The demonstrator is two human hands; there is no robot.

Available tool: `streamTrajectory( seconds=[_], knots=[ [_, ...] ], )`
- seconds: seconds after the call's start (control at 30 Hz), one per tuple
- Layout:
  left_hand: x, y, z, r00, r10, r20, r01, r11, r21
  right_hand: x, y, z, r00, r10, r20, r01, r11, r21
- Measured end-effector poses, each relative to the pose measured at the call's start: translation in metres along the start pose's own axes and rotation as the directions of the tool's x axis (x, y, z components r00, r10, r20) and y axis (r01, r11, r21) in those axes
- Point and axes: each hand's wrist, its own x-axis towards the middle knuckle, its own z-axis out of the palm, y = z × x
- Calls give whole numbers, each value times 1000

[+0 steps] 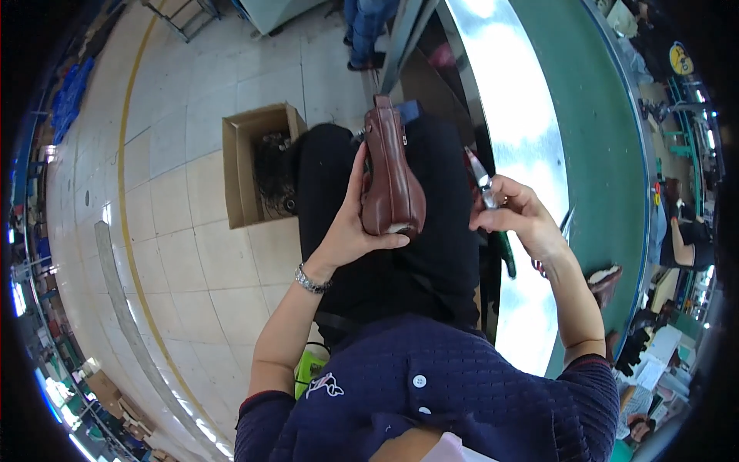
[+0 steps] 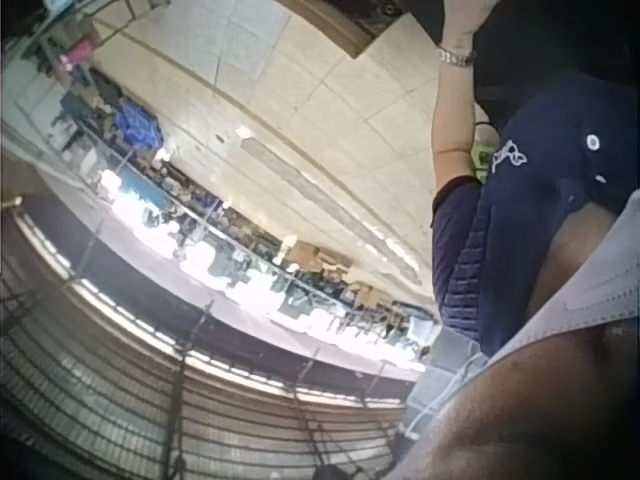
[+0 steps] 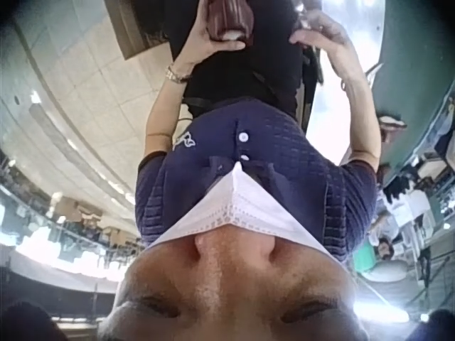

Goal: Manually assemble and trim components of a leather boot at a factory workstation.

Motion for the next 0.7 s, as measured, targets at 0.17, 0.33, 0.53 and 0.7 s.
streamTrajectory(
  seconds=[0.17, 0.33, 0.53, 0.7],
  knots=[
    [-6, -32, -4, 987, 79, 142, -109, 970, 219, -13, 27, 16, 979, 128, 156, -139, 989, 59],
    [1, -24, -22, 967, -66, 247, 82, 995, -56, -13, 38, 26, 935, 247, 254, -264, 964, 34],
    [14, -9, 31, 993, 8, -119, -10, 1000, -10, -13, 43, 36, 888, 331, 320, -348, 938, -7],
    [8, -4, 50, 957, -6, -291, 11, 1000, 17, -8, 29, 34, 843, 362, 399, -308, 931, -194]
  ],
)
